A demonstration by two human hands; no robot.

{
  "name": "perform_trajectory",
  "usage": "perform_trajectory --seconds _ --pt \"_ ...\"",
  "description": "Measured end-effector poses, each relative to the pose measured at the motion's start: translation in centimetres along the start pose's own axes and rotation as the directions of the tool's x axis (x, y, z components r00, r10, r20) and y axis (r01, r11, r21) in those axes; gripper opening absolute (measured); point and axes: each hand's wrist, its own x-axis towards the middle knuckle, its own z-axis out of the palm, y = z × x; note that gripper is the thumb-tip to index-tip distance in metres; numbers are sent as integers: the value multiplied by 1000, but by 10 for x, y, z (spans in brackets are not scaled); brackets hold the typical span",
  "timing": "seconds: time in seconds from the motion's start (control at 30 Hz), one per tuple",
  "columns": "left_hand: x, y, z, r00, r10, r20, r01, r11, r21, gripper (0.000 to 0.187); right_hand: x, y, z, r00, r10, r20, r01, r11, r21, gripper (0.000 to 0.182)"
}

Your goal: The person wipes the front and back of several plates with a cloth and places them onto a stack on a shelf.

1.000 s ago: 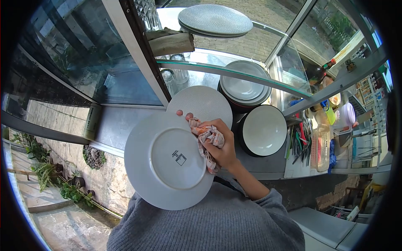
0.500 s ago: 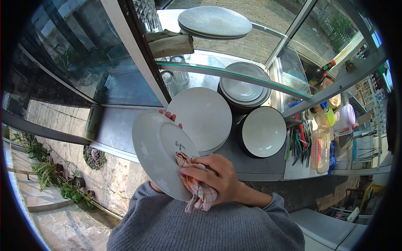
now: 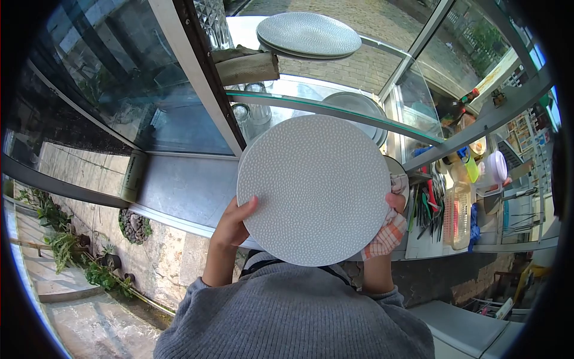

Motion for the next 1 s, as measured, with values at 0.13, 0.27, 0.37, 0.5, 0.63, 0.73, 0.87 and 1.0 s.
perform_trajectory --seconds 0.13,0.27,0.37,0.5,0.63,0.73,0.87,1.0 --pt "1 -6 7 975 149 -163 -154 988 -15 49 21 1 -20 929 -368 -47 271 758 -593 45" --pt "-8 -11 1 945 285 -161 -251 947 202 50 26 -7 24 750 -580 318 560 299 -773 34" --pt "-11 -20 22 956 250 -154 -207 945 255 48 35 18 48 618 -400 677 705 -98 -702 40" --pt "-13 -28 36 928 366 73 -334 726 602 45 5 64 61 597 -174 783 754 -213 -622 51" --pt "-5 -20 33 926 376 -28 -347 881 322 46 -22 75 54 527 -67 847 814 -247 -526 43" --pt "-7 -17 26 886 455 -91 -379 823 423 47 -21 69 37 403 82 912 899 -225 -377 41" --pt "-11 -22 4 860 509 -29 -424 746 514 44 21 44 15 429 67 901 867 -312 -389 38" --pt "-9 -24 22 820 571 26 -470 647 600 45 54 32 30 507 -141 850 789 -322 -524 46"
